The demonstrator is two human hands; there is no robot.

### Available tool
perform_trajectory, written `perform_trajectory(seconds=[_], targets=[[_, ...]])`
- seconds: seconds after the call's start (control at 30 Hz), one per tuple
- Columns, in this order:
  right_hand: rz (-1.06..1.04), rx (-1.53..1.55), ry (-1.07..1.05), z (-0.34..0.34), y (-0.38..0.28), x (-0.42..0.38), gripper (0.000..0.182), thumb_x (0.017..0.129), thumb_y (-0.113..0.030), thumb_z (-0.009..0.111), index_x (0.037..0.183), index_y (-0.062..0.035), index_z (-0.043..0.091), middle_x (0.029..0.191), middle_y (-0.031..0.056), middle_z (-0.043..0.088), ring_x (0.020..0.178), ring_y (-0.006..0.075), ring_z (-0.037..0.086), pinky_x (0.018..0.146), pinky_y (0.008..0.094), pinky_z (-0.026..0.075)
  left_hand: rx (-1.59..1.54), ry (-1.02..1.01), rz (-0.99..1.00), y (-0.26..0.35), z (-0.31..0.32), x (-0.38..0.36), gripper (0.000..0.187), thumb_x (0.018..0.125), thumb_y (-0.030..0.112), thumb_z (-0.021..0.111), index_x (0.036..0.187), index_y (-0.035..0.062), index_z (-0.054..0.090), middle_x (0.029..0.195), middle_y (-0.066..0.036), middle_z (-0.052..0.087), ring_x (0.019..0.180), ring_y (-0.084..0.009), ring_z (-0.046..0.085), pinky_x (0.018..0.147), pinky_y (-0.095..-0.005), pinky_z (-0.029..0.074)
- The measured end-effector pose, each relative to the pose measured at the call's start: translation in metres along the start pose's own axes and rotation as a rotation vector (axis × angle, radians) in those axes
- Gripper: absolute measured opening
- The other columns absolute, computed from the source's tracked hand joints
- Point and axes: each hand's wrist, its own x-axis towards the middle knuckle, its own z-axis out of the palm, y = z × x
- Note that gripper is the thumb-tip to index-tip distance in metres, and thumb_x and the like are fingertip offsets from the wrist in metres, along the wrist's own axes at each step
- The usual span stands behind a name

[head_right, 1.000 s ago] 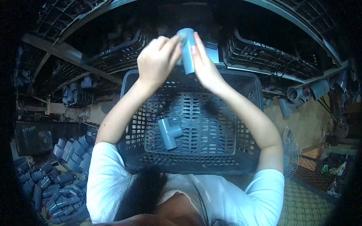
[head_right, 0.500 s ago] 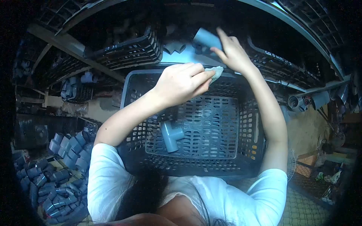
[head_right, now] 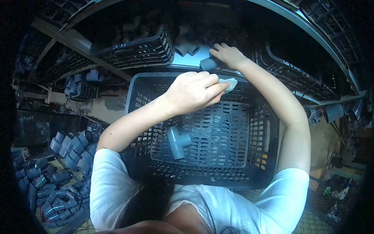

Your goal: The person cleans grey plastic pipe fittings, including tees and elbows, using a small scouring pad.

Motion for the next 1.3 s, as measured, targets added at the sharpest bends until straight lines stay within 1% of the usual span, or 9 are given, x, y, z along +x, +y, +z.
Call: perform_trajectory(seconds=[0.27, 0.7, 0.77, 0.83, 0.93, 1.03, 1.1, 1.17, 1.3], targets=[[0.05, -0.058, -0.102, 0.013, 0.001, 0.027, 0.079, 0.073, -0.042, 0.085, 0.134, -0.0086, 0.047, 0.126, 0.0198, 0.058, 0.109, 0.037, 0.065, 0.086, 0.0471, 0.056, -0.023, 0.014, 0.022, 0.001, 0.007, 0.003, 0.022, 0.081, 0.018, 0.074, 0.102, 0.0102, 0.07, 0.077, 0.0, 0.056, 0.069, -0.0146, 0.062, 0.06, -0.0284, 0.053], [0.11, -0.126, 0.095, 0.039, 0.015, 0.052, 0.085, 0.074, -0.046, 0.085, 0.139, -0.007, 0.048, 0.125, 0.0258, 0.061, 0.118, 0.0429, 0.06, 0.096, 0.0497, 0.051, 0.001, -0.031, 0.009, -0.008, 0.004, 0.001, 0.02, 0.083, 0.019, 0.073, 0.102, 0.0119, 0.07, 0.078, -0.001, 0.058, 0.07, -0.0171, 0.063, 0.06, -0.0298, 0.054], [0.158, -0.008, -0.072, 0.032, 0.027, 0.06, 0.076, 0.075, -0.05, 0.078, 0.133, -0.0065, 0.056, 0.12, 0.0243, 0.064, 0.115, 0.0419, 0.062, 0.092, 0.0513, 0.051, 0.065, 0.02, -0.081, -0.022, -0.009, 0.009, 0.019, 0.084, 0.021, 0.073, 0.102, 0.0143, 0.071, 0.082, -0.004, 0.064, 0.071, -0.0202, 0.068, 0.06, -0.0329, 0.056], [0.007, -0.063, 0.365, 0.078, 0.058, 0.069, 0.028, 0.09, -0.03, 0.06, 0.105, -0.0086, 0.071, 0.096, 0.0174, 0.072, 0.091, 0.0354, 0.071, 0.075, 0.0488, 0.058, 0.038, 0.143, -0.204, -0.036, -0.019, 0.007, 0.018, 0.088, 0.02, 0.072, 0.103, 0.0117, 0.073, 0.09, -0.006, 0.069, 0.075, -0.0241, 0.069, 0.063, -0.0352, 0.056], [0.202, 0.099, 0.471, -0.056, -0.032, 0.016, 0.03, 0.092, -0.036, 0.064, 0.093, -0.0067, 0.071, 0.085, 0.0176, 0.07, 0.079, 0.0386, 0.068, 0.07, 0.0477, 0.055, 0.042, 0.417, -0.338, -0.077, -0.01, -0.009, 0.023, 0.099, 0.023, 0.061, 0.114, 0.0062, 0.067, 0.091, -0.013, 0.068, 0.077, -0.0241, 0.069, 0.066, -0.0338, 0.054], [0.068, 0.144, 0.625, -0.056, -0.078, -0.013, 0.04, 0.092, -0.049, 0.066, 0.088, -0.0098, 0.072, 0.081, 0.0134, 0.072, 0.073, 0.0349, 0.071, 0.064, 0.0451, 0.057, -0.487, 0.598, -0.61, -0.064, -0.025, 0.003, 0.027, 0.107, 0.018, 0.047, 0.129, 0.002, 0.051, 0.105, -0.007, 0.062, 0.09, -0.0112, 0.06, 0.079, -0.0273, 0.05], [-0.138, 0.311, 0.401, -0.062, -0.134, -0.036, 0.051, 0.09, -0.056, 0.065, 0.088, -0.0055, 0.073, 0.076, 0.0156, 0.069, 0.071, 0.0353, 0.07, 0.064, 0.0454, 0.058, -1.025, 0.683, -0.85, -0.068, -0.02, 0.005, 0.03, 0.107, 0.023, 0.045, 0.127, 0.0023, 0.054, 0.104, -0.007, 0.063, 0.085, -0.0123, 0.061, 0.075, -0.0274, 0.051], [-0.173, 0.33, -0.313, -0.067, -0.185, -0.052, 0.057, 0.088, -0.058, 0.068, 0.096, -0.0016, 0.071, 0.084, 0.017, 0.07, 0.081, 0.0352, 0.071, 0.069, 0.0453, 0.058, -0.975, 0.557, -1.094, -0.062, -0.021, 0.01, 0.035, 0.107, 0.028, 0.046, 0.132, 0.0046, 0.053, 0.098, -0.003, 0.064, 0.078, -0.0088, 0.059, 0.06, -0.023, 0.044], [-0.472, 0.383, -0.434, 0.026, -0.228, -0.09, 0.058, 0.074, -0.045, 0.081, 0.107, -0.0006, 0.064, 0.105, 0.0159, 0.069, 0.098, 0.0331, 0.068, 0.079, 0.0461, 0.056, -1.064, 0.406, -1.097, -0.051, -0.005, 0.004, 0.037, 0.107, 0.031, 0.047, 0.134, 0.0066, 0.053, 0.101, -0.003, 0.065, 0.079, -0.0075, 0.058, 0.06, -0.022, 0.043]])
